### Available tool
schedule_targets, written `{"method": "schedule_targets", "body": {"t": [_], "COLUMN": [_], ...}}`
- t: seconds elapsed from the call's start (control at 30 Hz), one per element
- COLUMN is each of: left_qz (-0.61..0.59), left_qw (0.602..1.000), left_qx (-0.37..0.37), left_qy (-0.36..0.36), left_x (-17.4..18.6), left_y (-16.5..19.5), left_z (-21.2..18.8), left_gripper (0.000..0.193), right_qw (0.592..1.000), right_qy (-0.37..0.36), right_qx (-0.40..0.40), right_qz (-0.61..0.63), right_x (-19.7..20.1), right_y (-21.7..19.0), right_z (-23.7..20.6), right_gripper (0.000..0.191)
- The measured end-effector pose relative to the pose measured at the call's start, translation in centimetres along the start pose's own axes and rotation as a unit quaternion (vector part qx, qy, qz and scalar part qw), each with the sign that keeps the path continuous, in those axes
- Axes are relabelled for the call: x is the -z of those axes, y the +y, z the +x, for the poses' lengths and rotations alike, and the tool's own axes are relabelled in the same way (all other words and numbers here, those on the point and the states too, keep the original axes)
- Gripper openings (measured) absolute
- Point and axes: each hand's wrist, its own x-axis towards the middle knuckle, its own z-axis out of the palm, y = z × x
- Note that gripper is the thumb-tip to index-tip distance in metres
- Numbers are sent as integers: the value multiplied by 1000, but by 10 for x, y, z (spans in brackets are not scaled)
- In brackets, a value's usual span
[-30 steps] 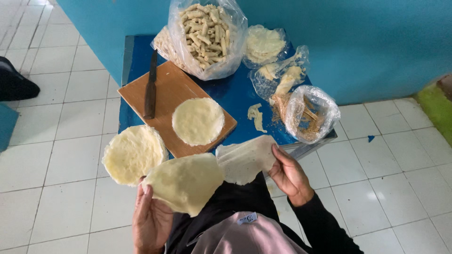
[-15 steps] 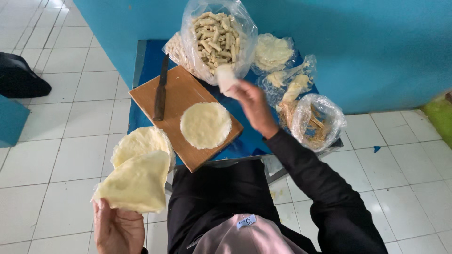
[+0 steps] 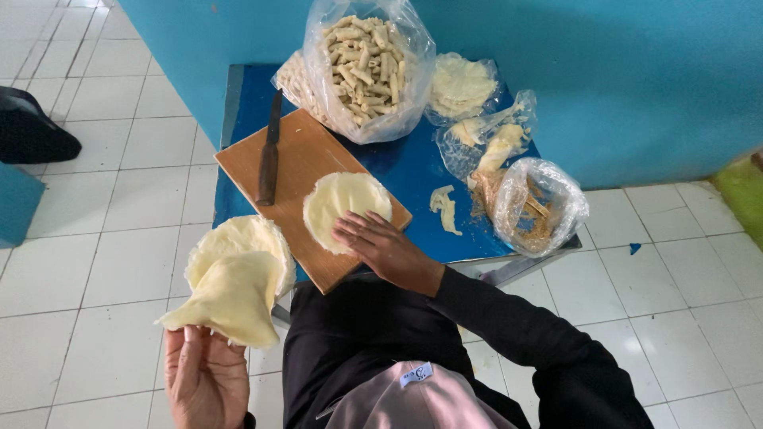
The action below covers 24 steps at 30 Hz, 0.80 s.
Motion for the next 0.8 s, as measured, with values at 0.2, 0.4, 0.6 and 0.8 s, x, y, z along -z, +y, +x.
{"method": "schedule_targets", "body": {"t": [0.2, 0.4, 0.6, 0.8], "left_qz": [-8, -10, 48, 77], "left_qw": [1000, 999, 993, 970], "left_qx": [15, 40, 111, 227], "left_qy": [-7, -14, 13, -52], "left_x": [7, 14, 3, -17], "left_y": [-9, -21, -28, -50], "left_z": [-1, -5, -13, -25], "left_gripper": [26, 24, 22, 17], "right_qw": [971, 973, 959, 964], "right_qy": [102, 93, 156, 191], "right_qx": [-193, -212, -232, -182], "right_qz": [96, 11, 45, 28], "right_x": [29, 19, 11, 30], "right_y": [30, 60, 56, 40], "right_z": [9, 21, 15, 16], "right_gripper": [15, 21, 15, 15]}}
